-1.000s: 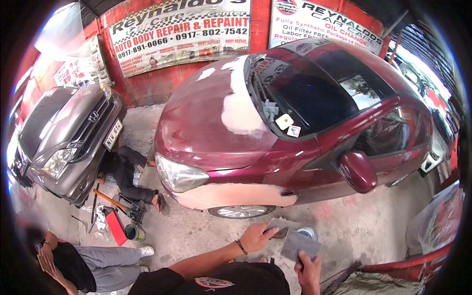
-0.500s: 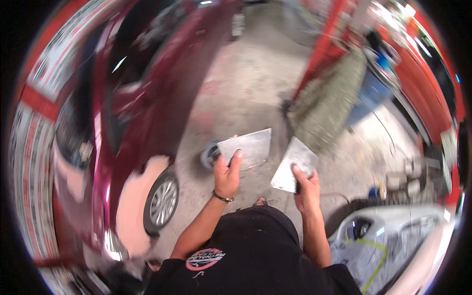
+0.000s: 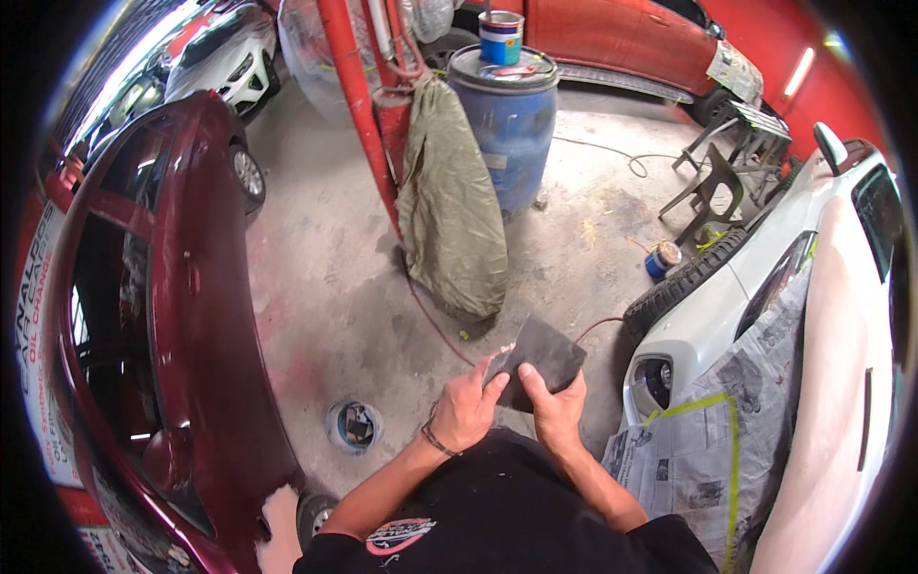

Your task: The person applies body filler to the hood of a car, spreads the filler over the damaged areas with a metal spreader, and prepares more filler material in a bucket.

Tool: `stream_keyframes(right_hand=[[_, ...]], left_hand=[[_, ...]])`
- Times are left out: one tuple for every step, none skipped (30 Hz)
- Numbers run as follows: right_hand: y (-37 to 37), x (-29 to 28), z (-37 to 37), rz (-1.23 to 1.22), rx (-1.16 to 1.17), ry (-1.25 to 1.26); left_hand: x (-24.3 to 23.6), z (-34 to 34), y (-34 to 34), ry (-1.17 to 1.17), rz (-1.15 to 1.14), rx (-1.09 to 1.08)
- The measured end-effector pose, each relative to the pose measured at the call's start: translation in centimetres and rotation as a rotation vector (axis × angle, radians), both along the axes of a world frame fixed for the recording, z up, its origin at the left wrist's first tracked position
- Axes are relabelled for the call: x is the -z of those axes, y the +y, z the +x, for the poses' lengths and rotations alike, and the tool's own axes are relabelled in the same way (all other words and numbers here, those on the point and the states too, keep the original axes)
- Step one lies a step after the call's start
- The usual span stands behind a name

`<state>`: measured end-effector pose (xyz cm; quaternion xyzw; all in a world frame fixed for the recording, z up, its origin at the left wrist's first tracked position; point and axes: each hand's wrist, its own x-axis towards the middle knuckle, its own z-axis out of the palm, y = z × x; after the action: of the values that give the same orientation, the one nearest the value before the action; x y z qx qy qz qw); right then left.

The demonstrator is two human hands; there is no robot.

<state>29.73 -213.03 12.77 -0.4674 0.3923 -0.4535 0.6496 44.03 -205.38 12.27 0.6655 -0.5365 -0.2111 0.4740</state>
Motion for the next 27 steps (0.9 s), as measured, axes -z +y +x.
stream_keyframes(right_hand=[[-0.7,-0.5,-0.2,-0.031,-0.041,0.027],[-1.6,-1.1,-0.3,-0.062,-0.084,0.056],[-2.5,-1.6,-0.4,-0.084,-0.126,0.108],[-3.7,-2.0,-0.3,-0.084,-0.193,0.169],[-5.1,-2.5,-0.2,-0.165,-0.269,0.193],[-6.9,-2.9,-0.1,-0.218,-0.341,0.258],[-8.6,-3.2,0.3,-0.263,-0.415,0.357],[-10.2,-3.5,0.8,-0.262,-0.394,0.256],[-12.1,-3.6,1.4,-0.229,-0.343,0.3],[-13.9,-4.0,1.5,-0.241,-0.306,0.205],[-16.0,-4.4,2.0,-0.314,-0.28,0.103],[-18.3,-4.6,2.7,-0.331,-0.222,0.093],[-20.4,-4.7,3.6,-0.349,-0.171,0.094],[-22.7,-5.3,4.1,-0.372,-0.202,0.159],[-24.7,-5.6,4.7,-0.313,-0.194,0.262],[-26.7,-5.9,5.2,-0.345,-0.271,0.307],[-28.7,-6.4,5.8,-0.355,-0.37,0.352],[-31.0,-7.1,6.0,-0.302,-0.5,0.553],[-33.7,-7.7,6.5,-0.296,-0.635,0.683],[-35.7,-7.4,7.9,-0.477,-0.536,0.657],[-37.4,-7.8,7.9,-0.621,-0.502,0.75],[-39.5,-8.3,7.9,-0.752,-0.463,0.84],[-41.4,-8.8,7.9,-0.889,-0.41,0.921],[-43.0,-9.3,7.7,-1.078,-0.365,1.01],[-44.6,-9.5,7.6,-1.14,-0.436,1.071],[-46.2,-9.5,7.4,-1.209,-0.496,1.118],[-47.8,-9.5,7.1,-1.268,-0.566,1.188]], left_hand=[[-0.3,0.6,-0.5,-0.036,0.088,0.045],[-0.6,1.3,-1.0,0.019,0.148,0.109],[-0.7,2.1,-1.7,0.062,0.17,0.194],[-0.7,3.1,-2.5,0.103,0.202,0.278],[-0.7,4.2,-3.3,0.146,0.234,0.361],[-0.4,5.3,-4.5,0.121,0.196,0.435],[0.1,5.7,-5.7,0.127,0.221,0.446],[0.4,6.1,-6.8,0.092,0.219,0.443],[0.9,6.7,-8.1,0.097,0.239,0.442],[1.4,7.2,-9.4,0.213,0.192,0.436],[1.6,7.7,-10.7,0.33,0.135,0.407],[1.9,8.5,-12.7,0.469,0.18,0.398],[2.0,9.4,-15.0,0.508,0.192,0.368],[1.8,10.5,-17.2,0.667,0.193,0.376],[1.6,11.6,-19.2,0.776,0.229,0.371],[1.4,12.7,-21.8,0.815,0.22,0.363],[0.9,14.0,-24.3,0.887,0.219,0.396],[0.6,14.5,-26.8,0.947,0.19,0.397],[0.3,15.4,-29.9,1.0,0.101,0.426],[0.0,16.5,-32.8,1.026,0.106,0.447],[0.0,17.3,-35.0,1.06,0.127,0.465],[0.0,18.0,-37.1,1.089,0.149,0.481],[0.0,18.3,-39.0,1.134,0.17,0.45],[-0.1,18.8,-41.0,1.173,0.188,0.421],[0.0,19.1,-42.9,1.21,0.225,0.382],[0.1,19.5,-44.7,1.19,0.291,0.406],[0.1,19.3,-46.3,1.143,0.273,0.463]])
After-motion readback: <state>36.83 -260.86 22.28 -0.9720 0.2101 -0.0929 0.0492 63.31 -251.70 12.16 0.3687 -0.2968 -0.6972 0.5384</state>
